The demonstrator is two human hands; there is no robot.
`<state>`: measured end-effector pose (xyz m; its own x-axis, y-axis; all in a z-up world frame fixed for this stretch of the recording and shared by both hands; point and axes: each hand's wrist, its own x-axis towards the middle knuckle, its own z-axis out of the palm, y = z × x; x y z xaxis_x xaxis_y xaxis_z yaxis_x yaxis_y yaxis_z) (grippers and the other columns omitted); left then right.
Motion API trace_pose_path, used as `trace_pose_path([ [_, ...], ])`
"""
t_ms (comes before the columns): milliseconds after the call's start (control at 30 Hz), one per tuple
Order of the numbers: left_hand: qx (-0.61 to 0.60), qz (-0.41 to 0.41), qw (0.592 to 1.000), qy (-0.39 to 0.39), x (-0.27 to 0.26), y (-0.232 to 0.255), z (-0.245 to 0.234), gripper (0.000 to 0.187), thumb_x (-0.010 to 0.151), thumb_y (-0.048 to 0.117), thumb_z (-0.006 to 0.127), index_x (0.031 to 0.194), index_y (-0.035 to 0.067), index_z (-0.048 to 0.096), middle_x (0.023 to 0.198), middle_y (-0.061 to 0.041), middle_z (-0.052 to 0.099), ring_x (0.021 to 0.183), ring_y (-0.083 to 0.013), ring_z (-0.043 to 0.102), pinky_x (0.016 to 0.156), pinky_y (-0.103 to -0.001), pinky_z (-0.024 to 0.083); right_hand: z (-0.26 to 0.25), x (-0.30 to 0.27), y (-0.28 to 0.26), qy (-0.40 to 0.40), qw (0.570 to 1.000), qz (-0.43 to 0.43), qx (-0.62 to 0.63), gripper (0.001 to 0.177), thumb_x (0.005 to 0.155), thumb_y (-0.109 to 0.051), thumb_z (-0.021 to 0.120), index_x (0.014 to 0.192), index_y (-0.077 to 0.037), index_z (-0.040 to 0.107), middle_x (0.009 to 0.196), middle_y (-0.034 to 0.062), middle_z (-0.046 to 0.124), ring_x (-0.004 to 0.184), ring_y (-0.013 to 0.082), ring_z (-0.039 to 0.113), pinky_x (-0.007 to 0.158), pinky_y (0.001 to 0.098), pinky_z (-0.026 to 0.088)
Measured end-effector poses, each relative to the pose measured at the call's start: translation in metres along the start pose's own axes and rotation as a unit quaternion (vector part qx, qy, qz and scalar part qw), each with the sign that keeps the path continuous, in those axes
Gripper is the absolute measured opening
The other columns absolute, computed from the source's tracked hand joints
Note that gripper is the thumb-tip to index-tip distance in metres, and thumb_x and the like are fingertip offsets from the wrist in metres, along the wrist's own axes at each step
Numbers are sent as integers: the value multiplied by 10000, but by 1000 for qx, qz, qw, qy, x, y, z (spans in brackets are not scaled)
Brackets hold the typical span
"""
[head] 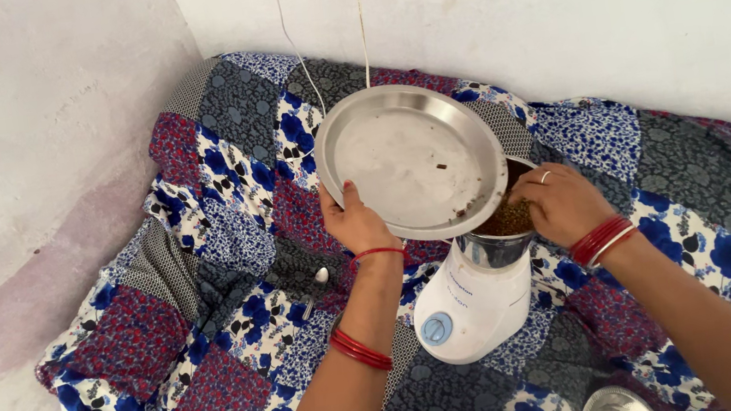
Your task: The person holds a metal plate of grains over a blender jar on a bed and pushes the grains by hand into the jar. They place the lid on the jar, mount it on the blender base, and turn the control knob to blend the grains, holding the lid while it runs.
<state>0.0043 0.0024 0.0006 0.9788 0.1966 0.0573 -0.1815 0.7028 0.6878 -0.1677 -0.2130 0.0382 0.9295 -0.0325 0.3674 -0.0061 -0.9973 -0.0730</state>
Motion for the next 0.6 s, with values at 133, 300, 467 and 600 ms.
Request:
trace_pose_path([
  [133,-28,2,1000,8,5,7,0,376,991,-14,540,1363,-12,595,1239,-115,690,1033,-206,687,904,-345,560,6,-14,-3,67,994,32,78,362,850,-57,562,1185,-76,699,1268,170,670,1172,357,601,1061,471,444],
  [300,-92,-59,994,8,4,15,-5,412,979,-1,514,1388,24,551,1239,-134,676,1027,-242,695,894,-394,577,18,-25,-4,75,997,-3,24,380,946,-129,554,1309,-82,654,1345,180,651,1315,348,575,1133,495,410],
  [467,-102,-140,983,54,2,15,-18,432,975,16,478,1400,45,548,1249,-147,666,1041,-286,688,910,-442,575,13,-28,-13,27,962,197,185,551,1011,-459,422,1415,-133,609,1360,138,677,1321,304,605,1135,479,452],
  [600,-91,-175,980,32,-9,4,-24,415,1001,61,448,1395,6,564,1259,-192,672,1071,-327,692,942,-468,569,0,-25,-39,77,844,207,488,824,993,-677,303,1567,-91,378,1441,195,580,1333,319,587,1118,469,447],
])
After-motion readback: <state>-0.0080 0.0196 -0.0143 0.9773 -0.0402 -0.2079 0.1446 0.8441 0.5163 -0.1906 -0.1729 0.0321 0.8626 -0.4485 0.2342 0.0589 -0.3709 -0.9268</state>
